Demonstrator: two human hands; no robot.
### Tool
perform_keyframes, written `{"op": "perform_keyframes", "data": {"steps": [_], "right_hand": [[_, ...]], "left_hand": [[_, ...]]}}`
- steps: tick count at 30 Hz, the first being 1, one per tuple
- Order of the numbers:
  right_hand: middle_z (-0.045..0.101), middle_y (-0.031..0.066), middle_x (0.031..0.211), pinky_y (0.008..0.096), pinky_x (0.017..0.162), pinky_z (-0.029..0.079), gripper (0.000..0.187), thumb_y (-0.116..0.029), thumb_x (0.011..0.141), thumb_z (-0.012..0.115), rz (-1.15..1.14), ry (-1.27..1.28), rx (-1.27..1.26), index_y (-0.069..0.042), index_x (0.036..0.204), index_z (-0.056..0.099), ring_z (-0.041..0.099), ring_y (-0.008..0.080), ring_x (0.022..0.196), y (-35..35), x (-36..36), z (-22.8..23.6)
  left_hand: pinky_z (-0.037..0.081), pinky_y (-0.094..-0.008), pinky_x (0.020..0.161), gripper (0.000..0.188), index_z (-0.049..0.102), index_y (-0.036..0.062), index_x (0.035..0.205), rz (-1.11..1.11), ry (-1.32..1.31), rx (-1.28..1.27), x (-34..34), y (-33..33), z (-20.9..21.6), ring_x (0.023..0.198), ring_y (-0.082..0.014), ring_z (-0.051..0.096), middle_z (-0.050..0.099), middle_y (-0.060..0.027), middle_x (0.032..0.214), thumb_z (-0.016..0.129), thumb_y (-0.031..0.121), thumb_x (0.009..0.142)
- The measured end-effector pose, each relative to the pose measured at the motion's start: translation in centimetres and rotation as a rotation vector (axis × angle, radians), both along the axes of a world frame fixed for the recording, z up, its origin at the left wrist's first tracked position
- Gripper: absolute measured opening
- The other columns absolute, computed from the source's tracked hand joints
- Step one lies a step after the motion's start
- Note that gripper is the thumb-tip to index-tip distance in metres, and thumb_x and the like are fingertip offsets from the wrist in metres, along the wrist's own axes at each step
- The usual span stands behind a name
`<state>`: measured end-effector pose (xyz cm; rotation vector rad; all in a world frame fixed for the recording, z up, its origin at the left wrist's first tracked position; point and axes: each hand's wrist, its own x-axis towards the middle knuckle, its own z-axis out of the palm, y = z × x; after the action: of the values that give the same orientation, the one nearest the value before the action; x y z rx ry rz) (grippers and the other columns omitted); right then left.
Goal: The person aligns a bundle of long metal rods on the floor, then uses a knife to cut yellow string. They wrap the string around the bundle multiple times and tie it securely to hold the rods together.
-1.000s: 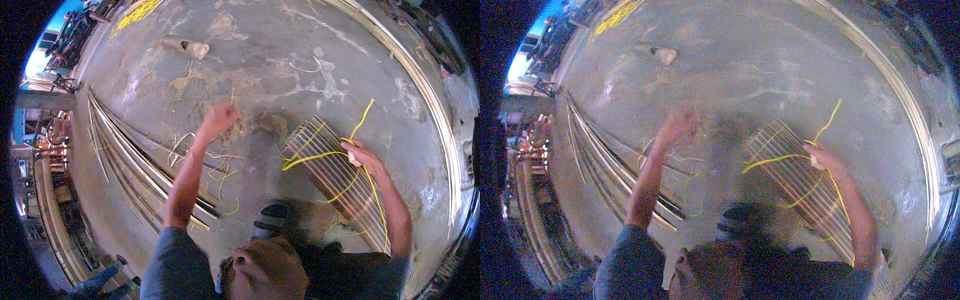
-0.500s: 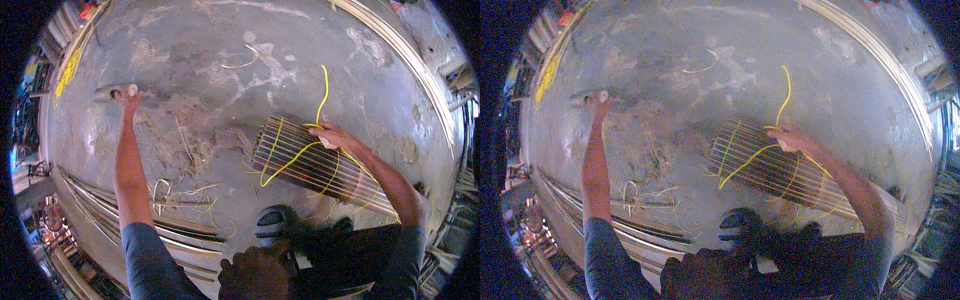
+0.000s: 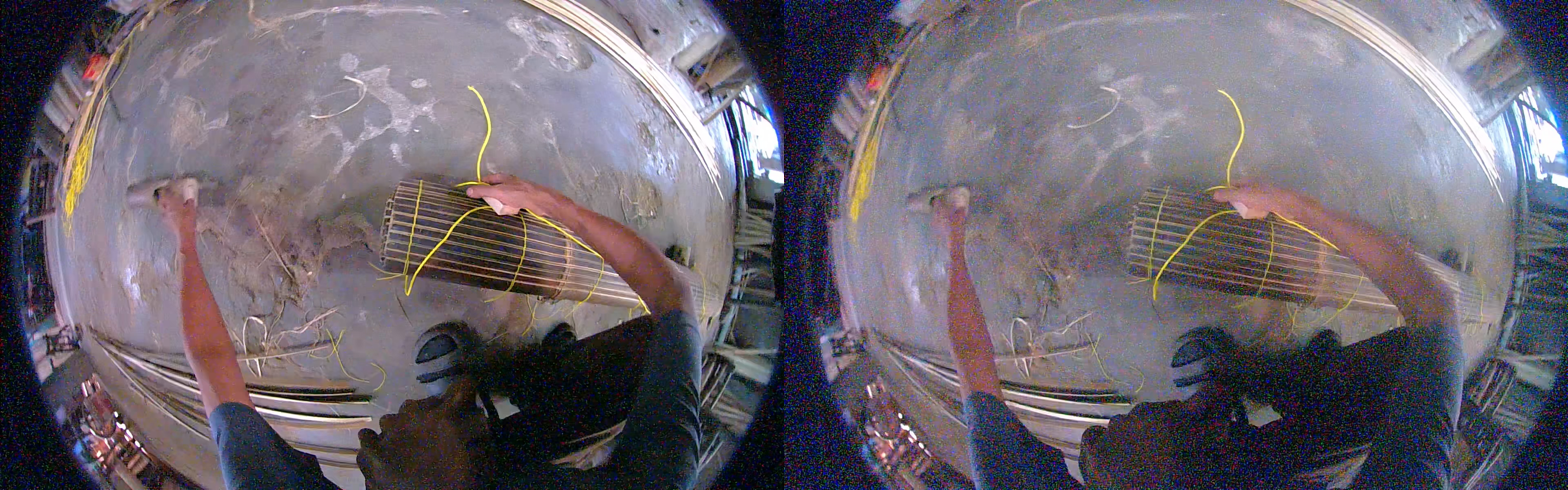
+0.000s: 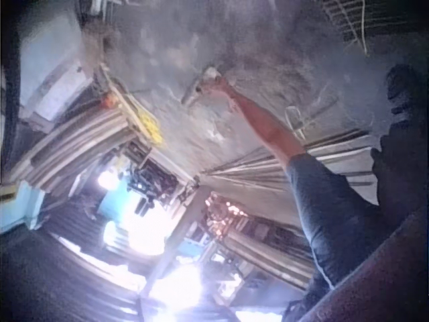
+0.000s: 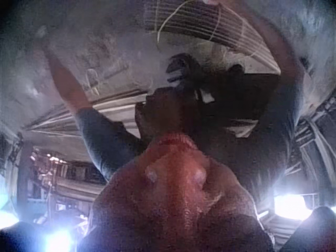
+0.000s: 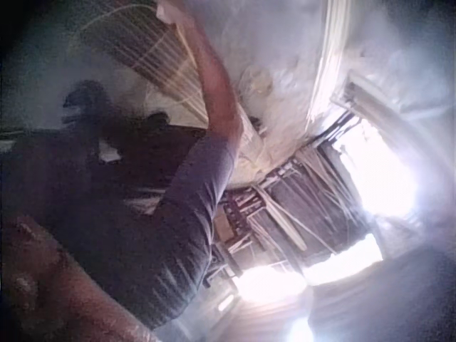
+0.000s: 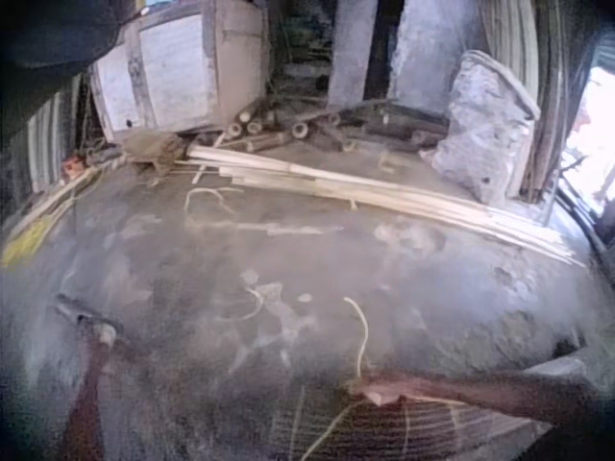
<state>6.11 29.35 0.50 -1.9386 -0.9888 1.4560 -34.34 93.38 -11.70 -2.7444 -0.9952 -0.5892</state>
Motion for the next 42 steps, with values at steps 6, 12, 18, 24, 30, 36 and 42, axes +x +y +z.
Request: {"op": "perform_keyframes", "data": {"steps": [6, 12, 18, 24, 30, 36, 42], "right_hand": [[0.057, 0.0009, 0.079, 0.0306, 0.064, 0.041, 0.058, -0.062, 0.081, 0.061, -0.12, 0.087, -0.476, -0.007, 0.098, 0.066, 0.05, 0.0123, 0.071, -0.8, 1.0, -0.4], [0.06, 0.0053, 0.094, 0.0342, 0.077, 0.044, 0.058, -0.06, 0.082, 0.062, -0.055, 0.172, -0.145, -0.007, 0.106, 0.062, 0.054, 0.0155, 0.087, 0.0, 0.0, 3.9], [0.06, 0.0081, 0.109, 0.0362, 0.084, 0.044, 0.056, -0.056, 0.085, 0.059, -0.097, 0.051, -0.222, -0.008, 0.113, 0.062, 0.055, 0.0179, 0.1, -0.2, 0.7, 1.0], [0.06, 0.0089, 0.113, 0.0352, 0.088, 0.043, 0.058, -0.057, 0.086, 0.056, -0.077, 0.034, -0.109, -0.008, 0.115, 0.062, 0.054, 0.0192, 0.103, -1.7, 0.0, 0.9], [0.059, 0.0087, 0.118, 0.0363, 0.093, 0.042, 0.054, -0.052, 0.088, 0.054, -0.062, 0.075, -0.185, -0.011, 0.122, 0.058, 0.054, 0.0205, 0.107, -1.5, 0.6, 0.0], [0.049, 0.0072, 0.141, 0.0375, 0.108, 0.034, 0.047, -0.017, 0.093, 0.051, -0.001, 0.205, -0.163, -0.024, 0.139, 0.045, 0.047, 0.0223, 0.127, -2.9, 1.9, 0.3], [0.058, 0.005, 0.124, 0.0344, 0.096, 0.044, 0.041, -0.024, 0.094, 0.053, 0.262, -0.064, 0.244, -0.02, 0.134, 0.051, 0.057, 0.0171, 0.107, -4.6, 2.2, 1.5]], "left_hand": [[0.032, -0.0488, 0.106, 0.079, 0.035, 0.0023, 0.142, -0.147, 0.047, -0.366, 3.0, -21.4, 6.6, 0.128, -0.0413, 0.039, 0.04, -0.0237, 0.141, 0.069, 0.006, 0.071], [0.033, -0.0539, 0.102, 0.08, 0.037, 0.005, 0.142, -0.53, 0.043, -0.464, -0.7, -42.7, 8.9, 0.123, -0.0401, 0.041, 0.044, -0.0193, 0.134, 0.061, -0.004, 0.066], [0.034, -0.0529, 0.107, 0.08, 0.034, 0.0063, 0.143, -0.56, 0.365, -0.781, -3.3, -51.5, 13.4, 0.128, -0.0461, 0.033, 0.029, -0.0193, 0.146, 0.059, -0.005, 0.068], [0.04, -0.0463, 0.103, 0.07, 0.04, 0.0021, 0.137, -0.483, -0.045, -0.948, -0.6, -54.7, 17.6, 0.13, -0.041, 0.037, 0.039, -0.0207, 0.139, 0.073, 0.012, 0.076], [0.035, -0.0499, 0.102, 0.075, 0.041, 0.0019, 0.132, -0.053, -0.199, -0.947, 4.2, -60.5, 15.9, 0.123, -0.0409, 0.039, 0.038, -0.0253, 0.133, 0.08, 0.027, 0.073], [0.039, -0.0405, 0.096, 0.065, 0.044, -0.0001, 0.127, 0.236, -0.567, -1.192, 1.2, -59.7, 15.8, 0.109, -0.0293, 0.049, 0.052, -0.017, 0.117, 0.075, 0.031, 0.079], [0.042, -0.0401, 0.097, 0.05, 0.04, -0.0015, 0.133, 0.233, -0.659, -2.076, 10.8, -62.4, 15.1, 0.114, -0.0294, 0.051, 0.057, -0.0158, 0.119, 0.061, 0.016, 0.091]]}}
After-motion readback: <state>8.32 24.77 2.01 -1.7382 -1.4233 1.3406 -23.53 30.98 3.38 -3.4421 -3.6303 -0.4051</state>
